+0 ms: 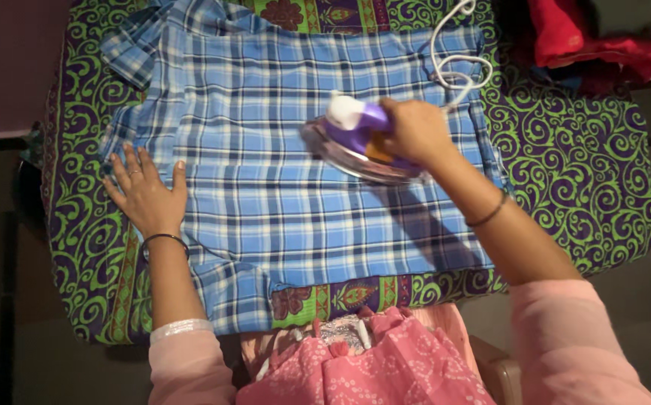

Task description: The person spreads a blue plaid shirt onto an ironing board and uses a steam iron to remove wrinkles from the body and sleeves of the garment.

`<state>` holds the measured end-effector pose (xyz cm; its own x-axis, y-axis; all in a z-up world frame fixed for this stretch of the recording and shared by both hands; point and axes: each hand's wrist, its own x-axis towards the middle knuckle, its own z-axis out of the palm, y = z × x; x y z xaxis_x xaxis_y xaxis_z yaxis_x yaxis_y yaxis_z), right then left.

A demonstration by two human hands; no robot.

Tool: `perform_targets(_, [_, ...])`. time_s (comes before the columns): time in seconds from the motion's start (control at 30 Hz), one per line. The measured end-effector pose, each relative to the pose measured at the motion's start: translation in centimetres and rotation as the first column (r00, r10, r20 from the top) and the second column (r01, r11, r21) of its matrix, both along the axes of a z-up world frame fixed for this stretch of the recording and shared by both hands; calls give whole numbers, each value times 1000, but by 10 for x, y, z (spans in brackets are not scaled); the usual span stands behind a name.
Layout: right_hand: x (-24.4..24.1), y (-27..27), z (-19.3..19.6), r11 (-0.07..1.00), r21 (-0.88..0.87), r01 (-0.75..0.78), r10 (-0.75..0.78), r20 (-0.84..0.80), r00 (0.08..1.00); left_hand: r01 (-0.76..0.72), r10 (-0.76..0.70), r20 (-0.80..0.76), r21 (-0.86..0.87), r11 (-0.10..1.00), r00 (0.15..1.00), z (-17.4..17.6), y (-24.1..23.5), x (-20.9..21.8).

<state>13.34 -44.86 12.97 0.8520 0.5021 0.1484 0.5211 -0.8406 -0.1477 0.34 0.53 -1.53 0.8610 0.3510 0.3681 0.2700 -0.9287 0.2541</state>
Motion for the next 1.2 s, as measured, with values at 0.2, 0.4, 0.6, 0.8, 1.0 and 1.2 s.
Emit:
perform_targets(0.2, [-5, -81, -12, 961, -88, 262, -253, 100, 962, -3, 3, -4, 10, 1000, 1000, 1, -1, 1])
perform_targets(0.4, [-16, -156, -17, 902, 40, 431, -428, 224, 876, 6, -6, 19, 34, 999, 1000, -4, 2, 0])
perform_targets(0.6, [-18, -180, -18, 936, -25, 352, -347, 118, 931, 1, -2, 15, 45, 999, 1000, -9, 5, 0])
perform_targets(0.8, [-61, -182, 9, 977, -25, 210, -211, -158, 965, 14, -15, 21, 59, 998, 1000, -13, 8, 0])
perform_targets(1.0, [-120, -181, 21, 973, -147, 175, -211, -283, 936, 24, -24, 2, 25, 999, 1000, -10, 6, -1])
perform_targets(1.2, [-150, -184, 6, 979, -39, 199, -200, -34, 979, 41, -36, 79, -67, 997, 996, 25, -5, -12])
